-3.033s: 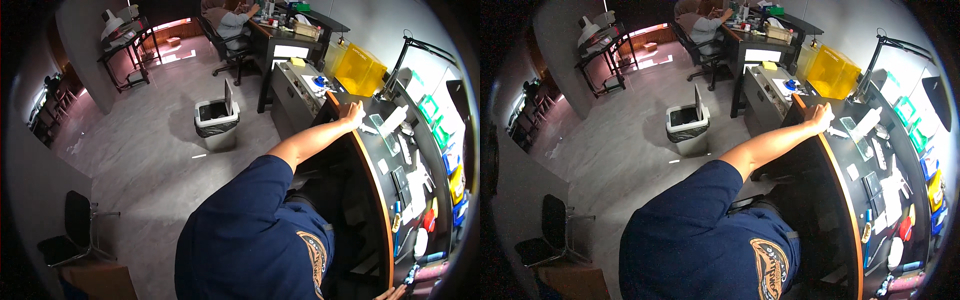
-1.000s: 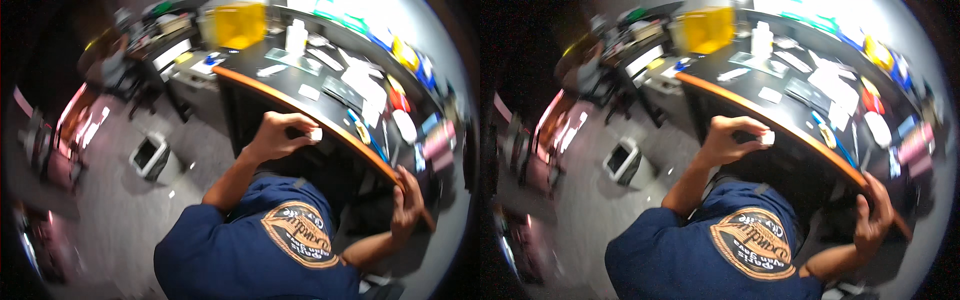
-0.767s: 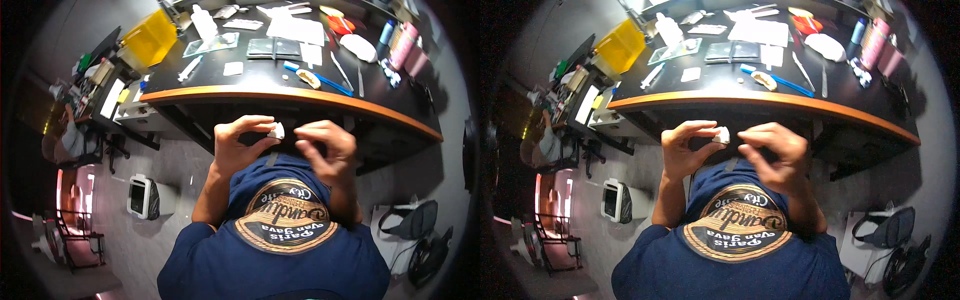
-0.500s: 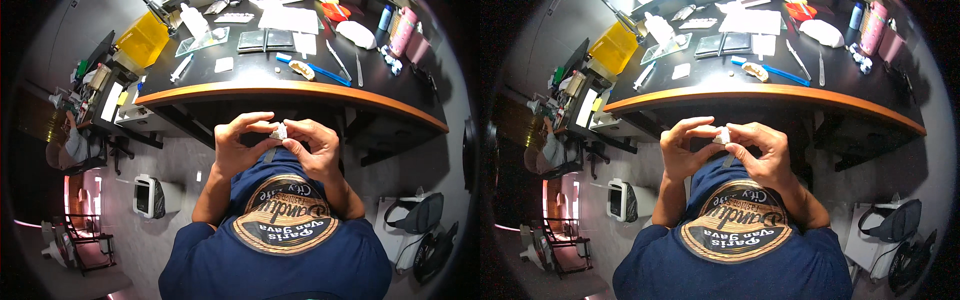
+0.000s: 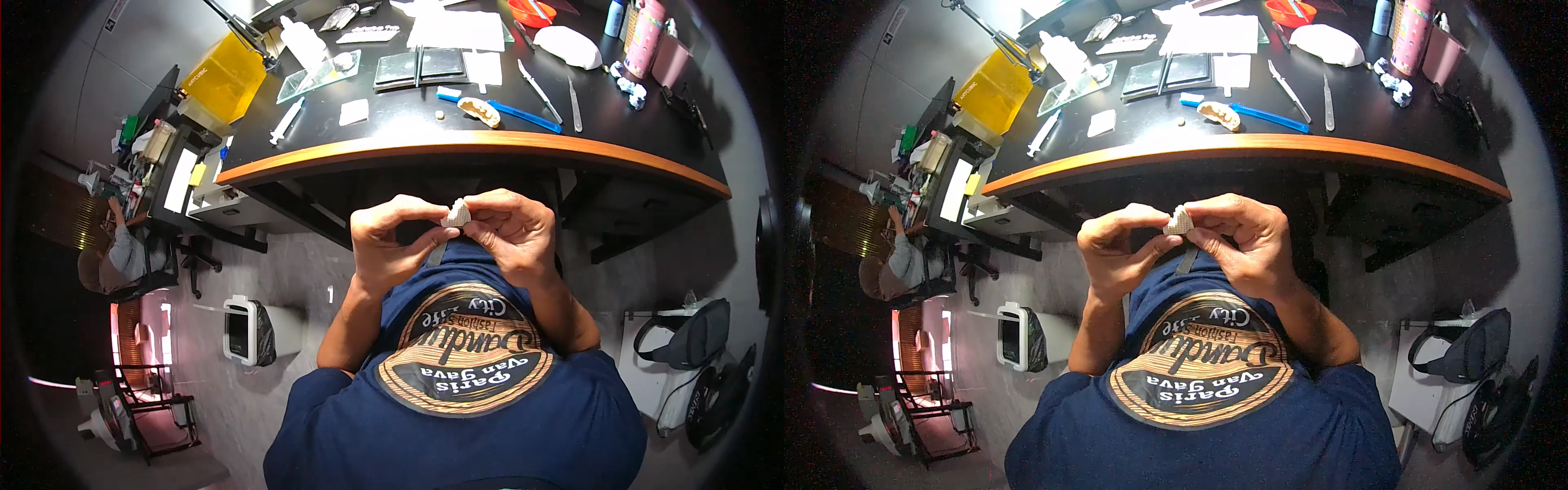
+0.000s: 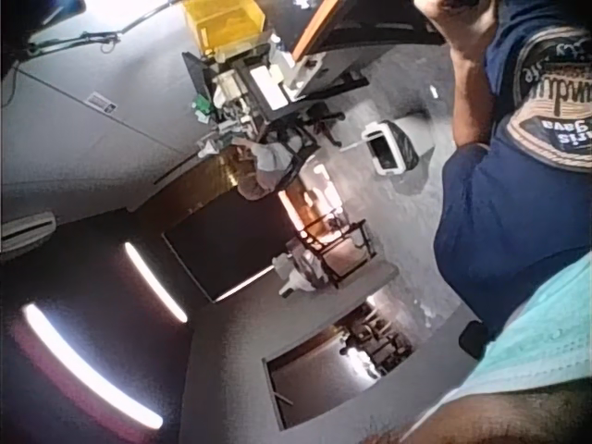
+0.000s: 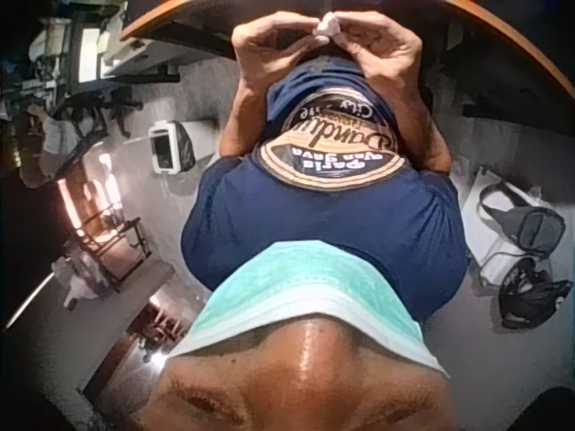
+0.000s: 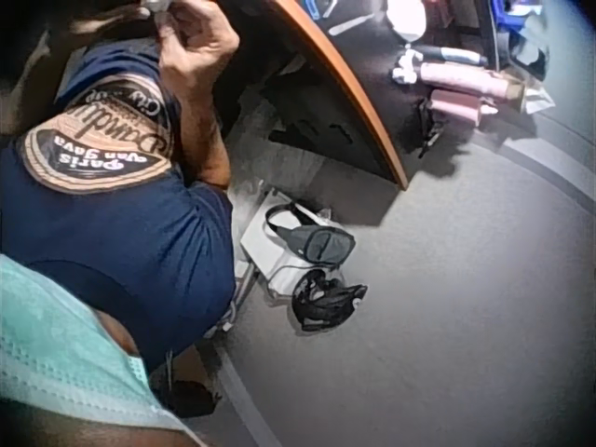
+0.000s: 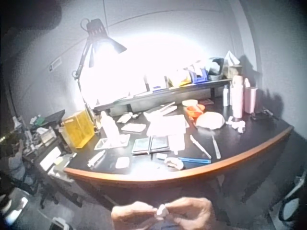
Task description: Inspecting and marking a dental model or prosthetic crown on a laboratory bench.
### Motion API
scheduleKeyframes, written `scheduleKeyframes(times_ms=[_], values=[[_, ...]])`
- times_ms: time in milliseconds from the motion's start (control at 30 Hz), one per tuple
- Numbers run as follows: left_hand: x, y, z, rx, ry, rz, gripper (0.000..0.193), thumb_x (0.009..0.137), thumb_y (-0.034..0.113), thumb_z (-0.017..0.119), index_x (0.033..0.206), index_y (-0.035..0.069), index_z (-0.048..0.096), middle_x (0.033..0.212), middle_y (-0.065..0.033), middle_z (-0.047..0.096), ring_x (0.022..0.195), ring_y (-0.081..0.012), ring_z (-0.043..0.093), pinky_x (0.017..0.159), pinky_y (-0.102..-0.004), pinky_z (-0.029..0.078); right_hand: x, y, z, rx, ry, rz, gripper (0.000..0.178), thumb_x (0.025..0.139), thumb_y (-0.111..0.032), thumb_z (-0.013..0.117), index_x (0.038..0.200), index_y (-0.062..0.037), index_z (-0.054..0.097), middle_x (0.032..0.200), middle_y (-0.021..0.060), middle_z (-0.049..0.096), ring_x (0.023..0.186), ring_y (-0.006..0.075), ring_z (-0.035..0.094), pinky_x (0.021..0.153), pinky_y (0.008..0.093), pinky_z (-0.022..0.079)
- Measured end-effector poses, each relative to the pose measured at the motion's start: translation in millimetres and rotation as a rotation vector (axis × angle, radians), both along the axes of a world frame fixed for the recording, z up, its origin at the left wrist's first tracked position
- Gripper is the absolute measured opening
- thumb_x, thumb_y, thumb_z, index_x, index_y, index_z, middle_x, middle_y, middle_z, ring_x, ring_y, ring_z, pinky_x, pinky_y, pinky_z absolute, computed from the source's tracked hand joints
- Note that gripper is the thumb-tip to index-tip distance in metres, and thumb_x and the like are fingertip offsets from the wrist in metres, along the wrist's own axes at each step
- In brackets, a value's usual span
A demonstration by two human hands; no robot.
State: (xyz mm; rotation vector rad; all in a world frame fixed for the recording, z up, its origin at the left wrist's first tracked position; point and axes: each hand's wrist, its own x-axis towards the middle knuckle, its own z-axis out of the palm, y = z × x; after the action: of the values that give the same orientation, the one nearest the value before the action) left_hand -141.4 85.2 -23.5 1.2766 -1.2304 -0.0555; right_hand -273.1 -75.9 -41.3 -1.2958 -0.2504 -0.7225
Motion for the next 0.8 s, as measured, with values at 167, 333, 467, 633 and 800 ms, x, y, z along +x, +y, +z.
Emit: scheduleKeyframes(times_ms=[167, 333, 467, 633, 800], values=[[-1.6, -0.3, 0.7, -0.03, 0.016, -0.02, 0.031, 0.073, -0.013, 0.088, 0.101, -0.008, 0.075, 0.096, -0.0167, 0.076, 0.09, -0.0205, 0.073, 0.081, -0.0309, 0.058, 0.7, -1.9, -0.6, -0.003, -0.016, 0.03, 0.037, 0.092, 0.016, 0.068, 0.127, 0.0069, 0.068, 0.114, 0.016, 0.071, 0.108, 0.0192, 0.072, 0.097, 0.0293, 0.059], [-3.2, -2.8, 1.0, -0.015, 0.044, 0.002, 0.027, 0.074, -0.009, 0.089, 0.098, -0.005, 0.076, 0.092, -0.0142, 0.076, 0.085, -0.0184, 0.073, 0.077, -0.0294, 0.057, 0.4, -4.3, -0.9, -0.059, -0.009, 0.015, 0.036, 0.091, 0.016, 0.068, 0.126, 0.0072, 0.068, 0.114, 0.0157, 0.071, 0.108, 0.0187, 0.072, 0.097, 0.0291, 0.059], [-1.1, -0.8, 1.9, 0.004, -0.021, -0.011, 0.025, 0.076, -0.012, 0.086, 0.098, -0.007, 0.075, 0.093, -0.0157, 0.076, 0.087, -0.019, 0.072, 0.078, -0.0299, 0.057, -0.5, -5.6, -1.8, -0.068, 0.012, 0.029, 0.034, 0.092, 0.013, 0.07, 0.125, 0.0075, 0.069, 0.113, 0.0153, 0.071, 0.107, 0.0183, 0.072, 0.096, 0.0286, 0.059], [-2.6, -0.5, 1.3, 0.026, 0.011, -0.005, 0.025, 0.076, -0.011, 0.086, 0.098, -0.007, 0.075, 0.093, -0.0155, 0.076, 0.087, -0.0185, 0.072, 0.078, -0.0296, 0.057, -0.8, -5.5, -1.6, -0.038, 0.054, 0.034, 0.033, 0.093, 0.011, 0.07, 0.125, 0.0073, 0.069, 0.112, 0.0147, 0.071, 0.105, 0.0178, 0.073, 0.095, 0.0284, 0.059], [-9.7, -4.0, -1.2, 0.024, 0.168, 0.041, 0.028, 0.077, -0.011, 0.086, 0.103, -0.006, 0.075, 0.097, -0.0145, 0.076, 0.088, -0.0177, 0.072, 0.081, -0.0291, 0.057, -2.0, -6.0, 0.9, -0.04, 0.048, 0.027, 0.033, 0.093, 0.01, 0.07, 0.126, 0.0076, 0.068, 0.109, 0.0143, 0.072, 0.103, 0.0175, 0.073, 0.094, 0.0284, 0.059]])
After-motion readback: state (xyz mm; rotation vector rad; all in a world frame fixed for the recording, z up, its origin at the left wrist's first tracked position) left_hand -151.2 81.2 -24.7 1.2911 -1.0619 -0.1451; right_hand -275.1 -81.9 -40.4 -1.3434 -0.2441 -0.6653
